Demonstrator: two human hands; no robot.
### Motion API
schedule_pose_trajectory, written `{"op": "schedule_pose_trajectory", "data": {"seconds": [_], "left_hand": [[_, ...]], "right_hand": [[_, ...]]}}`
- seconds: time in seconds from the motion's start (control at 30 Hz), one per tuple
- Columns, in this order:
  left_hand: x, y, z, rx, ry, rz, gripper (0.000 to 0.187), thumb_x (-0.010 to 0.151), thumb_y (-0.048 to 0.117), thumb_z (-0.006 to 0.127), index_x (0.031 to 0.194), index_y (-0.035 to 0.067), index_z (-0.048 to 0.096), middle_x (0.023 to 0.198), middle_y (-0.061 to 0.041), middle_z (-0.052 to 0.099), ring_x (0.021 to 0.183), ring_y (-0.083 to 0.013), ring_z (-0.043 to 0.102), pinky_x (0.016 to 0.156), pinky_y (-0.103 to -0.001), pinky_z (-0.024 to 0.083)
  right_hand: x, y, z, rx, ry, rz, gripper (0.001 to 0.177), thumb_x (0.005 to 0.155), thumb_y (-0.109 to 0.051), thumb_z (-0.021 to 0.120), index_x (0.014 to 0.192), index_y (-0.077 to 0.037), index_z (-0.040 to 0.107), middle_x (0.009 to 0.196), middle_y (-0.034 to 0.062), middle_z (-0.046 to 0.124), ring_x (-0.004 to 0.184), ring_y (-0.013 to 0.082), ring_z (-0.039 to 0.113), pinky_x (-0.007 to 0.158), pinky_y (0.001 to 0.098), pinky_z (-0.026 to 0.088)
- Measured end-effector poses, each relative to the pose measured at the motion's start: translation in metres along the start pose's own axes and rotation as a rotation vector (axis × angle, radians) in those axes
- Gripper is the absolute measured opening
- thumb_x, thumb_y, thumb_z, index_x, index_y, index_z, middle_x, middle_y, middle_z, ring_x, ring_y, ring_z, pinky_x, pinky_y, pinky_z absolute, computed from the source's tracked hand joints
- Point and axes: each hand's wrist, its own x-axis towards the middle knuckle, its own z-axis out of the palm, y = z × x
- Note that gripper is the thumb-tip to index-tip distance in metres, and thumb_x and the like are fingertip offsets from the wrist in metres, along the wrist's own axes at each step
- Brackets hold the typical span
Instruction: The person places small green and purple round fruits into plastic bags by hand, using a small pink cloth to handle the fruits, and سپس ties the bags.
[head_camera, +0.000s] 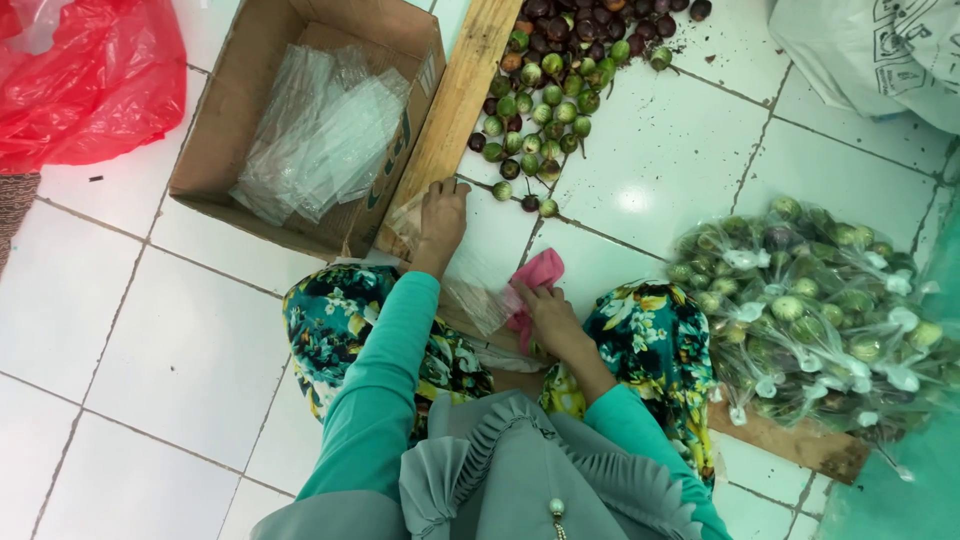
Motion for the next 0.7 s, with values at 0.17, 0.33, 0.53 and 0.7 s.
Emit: {"op": "schedule_pose_trajectory", "data": {"seconds": [0.17,0.33,0.53,0.7], "left_hand": [[-0.016,0.033,-0.074,-0.927,-0.192,-0.351,0.044,0.093,0.01,0.073,0.132,0.014,0.055,0.11,-0.012,0.063,0.099,-0.0259,0.066,0.079,-0.035,0.057],[-0.055,0.093,-0.127,-1.936,-0.392,-0.714,0.075,0.089,0.017,0.082,0.148,0.003,0.038,0.092,-0.016,0.074,0.08,-0.0175,0.074,0.071,-0.025,0.06],[-0.103,0.151,-0.058,-2.272,-0.49,-0.746,0.072,0.089,0.005,0.08,0.146,0.0,0.037,0.1,-0.02,0.071,0.075,-0.0186,0.071,0.064,-0.028,0.063],[-0.108,0.138,-0.099,-2.143,-0.458,-0.316,0.076,0.091,0.006,0.079,0.156,0.011,0.04,0.133,-0.023,0.062,0.107,-0.0261,0.067,0.087,-0.037,0.06]], "right_hand": [[-0.025,0.004,-0.061,0.345,0.07,0.155,0.088,0.076,-0.003,0.065,0.158,-0.024,0.041,0.128,0.0278,0.063,0.117,0.054,0.059,0.096,0.064,0.052],[-0.071,-0.003,-0.106,0.703,0.53,0.226,0.071,0.07,-0.01,0.066,0.139,-0.031,0.067,0.114,0.0148,0.068,0.108,0.0367,0.063,0.095,0.0481,0.05],[-0.056,-0.021,-0.071,0.478,0.835,-0.259,0.061,0.092,-0.024,0.08,0.147,-0.013,0.058,0.139,0.0191,0.051,0.133,0.0453,0.044,0.112,0.0553,0.037],[-0.064,-0.023,-0.064,0.711,0.888,-0.397,0.041,0.092,-0.011,0.078,0.131,-0.005,0.068,0.119,0.0094,0.055,0.13,0.0385,0.051,0.11,0.0502,0.039]]}}
